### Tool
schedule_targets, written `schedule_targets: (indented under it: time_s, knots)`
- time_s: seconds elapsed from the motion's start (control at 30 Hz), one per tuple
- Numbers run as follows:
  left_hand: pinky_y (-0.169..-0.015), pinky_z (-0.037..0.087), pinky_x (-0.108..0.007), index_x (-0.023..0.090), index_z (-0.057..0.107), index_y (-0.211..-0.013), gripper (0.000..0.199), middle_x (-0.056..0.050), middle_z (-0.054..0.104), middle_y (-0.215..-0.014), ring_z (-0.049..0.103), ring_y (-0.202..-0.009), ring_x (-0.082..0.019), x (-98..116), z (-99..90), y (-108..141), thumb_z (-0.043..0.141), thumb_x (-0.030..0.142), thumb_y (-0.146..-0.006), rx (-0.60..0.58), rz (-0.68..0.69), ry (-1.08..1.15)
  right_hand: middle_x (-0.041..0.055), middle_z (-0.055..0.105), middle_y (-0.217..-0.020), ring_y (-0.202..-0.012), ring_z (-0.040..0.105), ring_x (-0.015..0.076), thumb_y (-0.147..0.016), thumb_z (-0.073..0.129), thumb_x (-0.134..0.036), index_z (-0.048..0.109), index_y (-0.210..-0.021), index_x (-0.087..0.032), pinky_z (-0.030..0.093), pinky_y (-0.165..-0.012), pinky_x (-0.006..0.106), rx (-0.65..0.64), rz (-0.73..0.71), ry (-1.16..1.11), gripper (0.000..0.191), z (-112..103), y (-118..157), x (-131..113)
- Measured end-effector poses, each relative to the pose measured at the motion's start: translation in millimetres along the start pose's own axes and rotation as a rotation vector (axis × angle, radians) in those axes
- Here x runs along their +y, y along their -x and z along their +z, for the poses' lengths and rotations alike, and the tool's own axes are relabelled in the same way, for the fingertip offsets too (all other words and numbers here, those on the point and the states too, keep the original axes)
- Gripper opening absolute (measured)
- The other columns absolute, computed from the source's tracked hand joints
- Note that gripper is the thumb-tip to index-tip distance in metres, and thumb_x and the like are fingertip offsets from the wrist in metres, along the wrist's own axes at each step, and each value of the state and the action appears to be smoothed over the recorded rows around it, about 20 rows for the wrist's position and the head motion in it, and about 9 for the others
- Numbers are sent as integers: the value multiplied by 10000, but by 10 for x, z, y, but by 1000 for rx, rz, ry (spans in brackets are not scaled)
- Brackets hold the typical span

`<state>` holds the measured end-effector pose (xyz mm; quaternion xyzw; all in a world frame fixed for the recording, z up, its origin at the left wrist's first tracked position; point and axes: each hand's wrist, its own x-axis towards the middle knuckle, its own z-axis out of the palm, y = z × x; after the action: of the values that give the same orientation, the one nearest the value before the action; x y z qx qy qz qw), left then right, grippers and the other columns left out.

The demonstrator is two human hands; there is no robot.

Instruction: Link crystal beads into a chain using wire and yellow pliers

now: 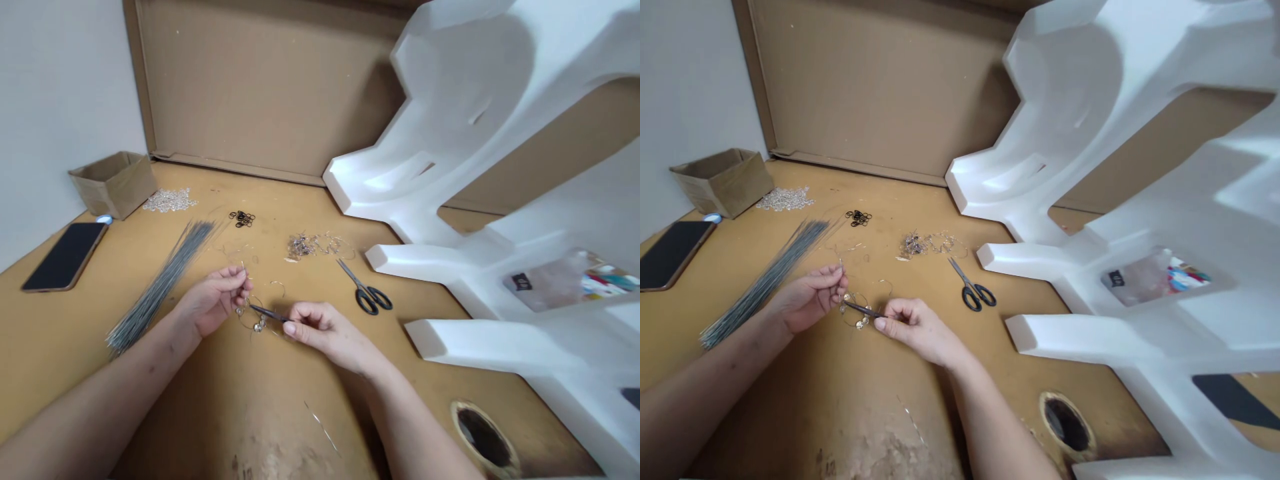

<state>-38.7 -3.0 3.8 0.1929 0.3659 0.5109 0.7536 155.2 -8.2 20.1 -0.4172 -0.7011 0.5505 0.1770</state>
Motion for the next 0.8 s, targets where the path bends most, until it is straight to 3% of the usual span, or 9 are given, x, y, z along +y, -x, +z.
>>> schedule_targets:
  time_s: [0.2,0.4,0.53,0.67,0.8]
  knots:
    - [-423,393,-126,116,532,-630,180,-7,560,-531,504,-429,-44,-16,4,-1,456,25,-767,-18,-29,1,-56,312,-533,-485,278,73,-776,486,-407,374,-569,-182,249,-448,208,69,-142,190,326,26,7,-4]
    - [-408,416,-114,108,537,-641,200,-9,564,-530,509,-414,-38,2,17,-7,430,26,-788,27,-50,68,67,541,-767,-698,449,146,-798,492,-303,437,-620,-176,387,-632,277,393,-551,776,226,30,-6,35]
    - [-404,428,-99,102,529,-624,219,-10,568,-525,513,-403,-30,9,46,-3,420,19,-794,95,-74,115,92,573,-792,-713,467,162,-797,509,-266,481,-634,-171,386,-625,285,554,-712,1111,190,51,-27,65]
    - [-391,432,-90,100,524,-598,231,-12,569,-523,519,-403,-29,8,73,8,428,15,-790,141,-98,145,76,577,-731,-682,473,155,-779,542,-232,483,-617,-170,376,-593,273,682,-814,1243,183,72,-40,73]
    - [-384,433,-85,95,526,-594,234,-10,564,-525,520,-405,-27,0,83,13,428,8,-788,143,-115,166,74,583,-719,-672,476,152,-762,566,-214,487,-604,-164,373,-580,268,730,-891,1312,183,73,-39,70]
